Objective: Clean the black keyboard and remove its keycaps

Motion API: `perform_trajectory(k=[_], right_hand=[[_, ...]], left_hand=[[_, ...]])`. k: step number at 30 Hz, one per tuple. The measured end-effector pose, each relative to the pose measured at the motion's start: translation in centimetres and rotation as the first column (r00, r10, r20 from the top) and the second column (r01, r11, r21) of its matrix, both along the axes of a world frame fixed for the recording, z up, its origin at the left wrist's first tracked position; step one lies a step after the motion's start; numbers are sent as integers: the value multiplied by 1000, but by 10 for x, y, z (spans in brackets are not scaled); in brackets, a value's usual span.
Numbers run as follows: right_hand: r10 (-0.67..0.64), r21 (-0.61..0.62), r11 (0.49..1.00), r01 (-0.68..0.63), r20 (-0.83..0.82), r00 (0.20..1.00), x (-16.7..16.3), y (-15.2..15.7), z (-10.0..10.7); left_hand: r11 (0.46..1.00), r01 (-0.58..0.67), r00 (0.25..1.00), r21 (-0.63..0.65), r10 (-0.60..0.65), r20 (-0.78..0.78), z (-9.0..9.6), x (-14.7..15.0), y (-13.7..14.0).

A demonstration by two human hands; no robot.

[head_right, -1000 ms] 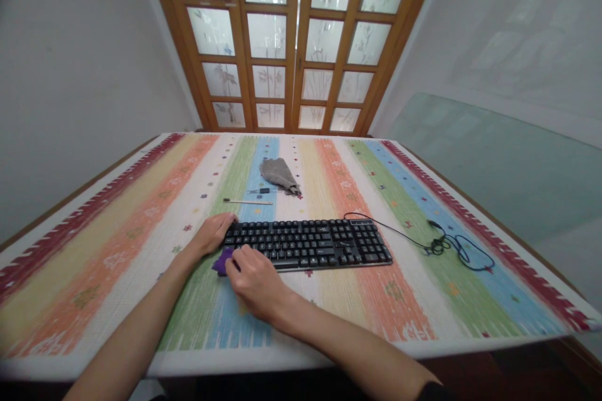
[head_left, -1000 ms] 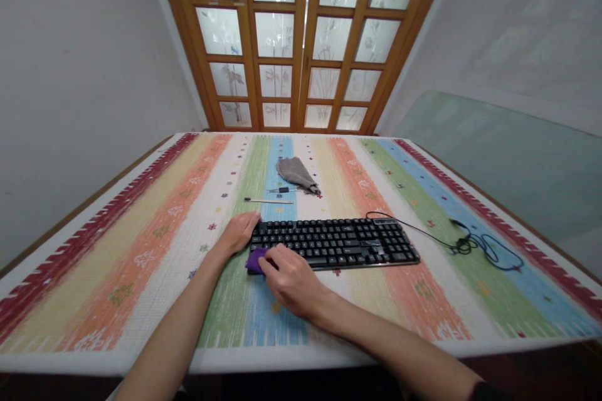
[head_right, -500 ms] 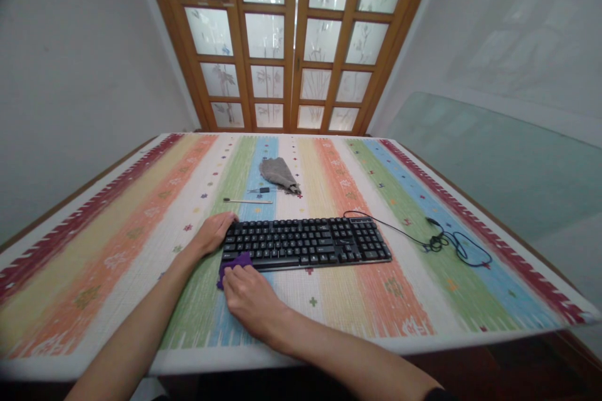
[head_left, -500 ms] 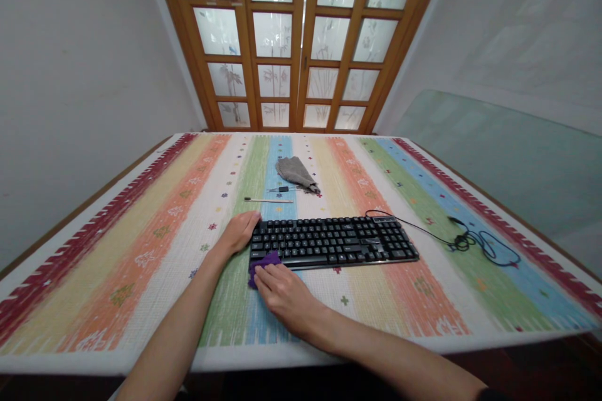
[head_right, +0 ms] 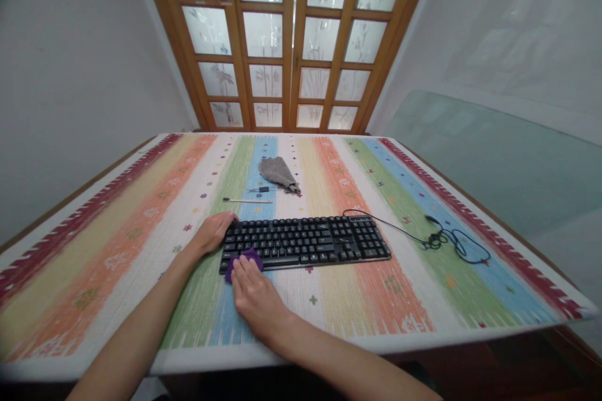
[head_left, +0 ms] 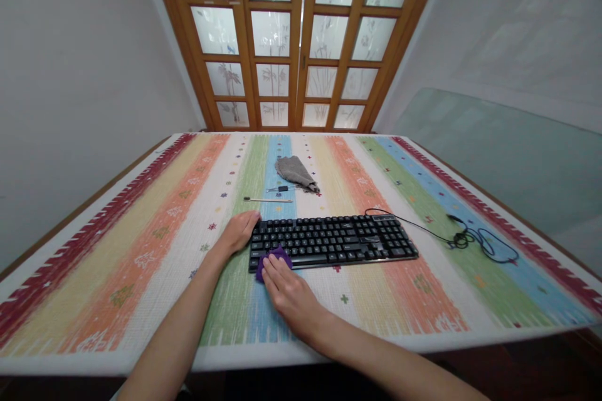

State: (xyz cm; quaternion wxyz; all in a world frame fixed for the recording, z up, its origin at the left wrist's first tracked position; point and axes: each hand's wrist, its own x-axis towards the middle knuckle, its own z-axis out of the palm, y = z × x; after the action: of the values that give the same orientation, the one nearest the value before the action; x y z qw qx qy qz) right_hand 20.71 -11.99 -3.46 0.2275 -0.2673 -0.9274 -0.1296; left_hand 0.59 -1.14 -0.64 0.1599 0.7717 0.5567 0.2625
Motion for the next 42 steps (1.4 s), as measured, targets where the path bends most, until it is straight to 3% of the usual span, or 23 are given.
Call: perform_trajectory(k=[5,10,14,19,23,28,33,42], right_hand=[[6,-71,997,-4,26,1000,3,-10,3],[-11,-283,959,28,61,998,2,-5,35],[-2,-209,978,1,-2,1000,-10,5,53],[19,-106,994,-15,36,999,-38,5,21],[-45,-46,998,47,42,998,-48,-4,0],[-30,-41,999,31,15,999,-40,-8,4],[43,-190,981,-35,43,998,-29,-3,12],[105,-287,954,-93,29,994,-11,-1,15]], left_hand=[[1000,7,1000,11,-7,-16,0,-1,0],[1000,6,1000,24,-6,-6,-1,-2,0],[999,6,1000,32,-6,1,-2,-2,1],[1000,9,1000,17,-9,1,-2,-2,2],[1000,4,1000,-2,-4,-6,-2,-2,2],[1000,1,1000,-12,-1,-5,0,-1,1],[1000,8,1000,4,-8,-12,0,-2,0],[1000,7,1000,28,-7,6,-1,-2,-1]])
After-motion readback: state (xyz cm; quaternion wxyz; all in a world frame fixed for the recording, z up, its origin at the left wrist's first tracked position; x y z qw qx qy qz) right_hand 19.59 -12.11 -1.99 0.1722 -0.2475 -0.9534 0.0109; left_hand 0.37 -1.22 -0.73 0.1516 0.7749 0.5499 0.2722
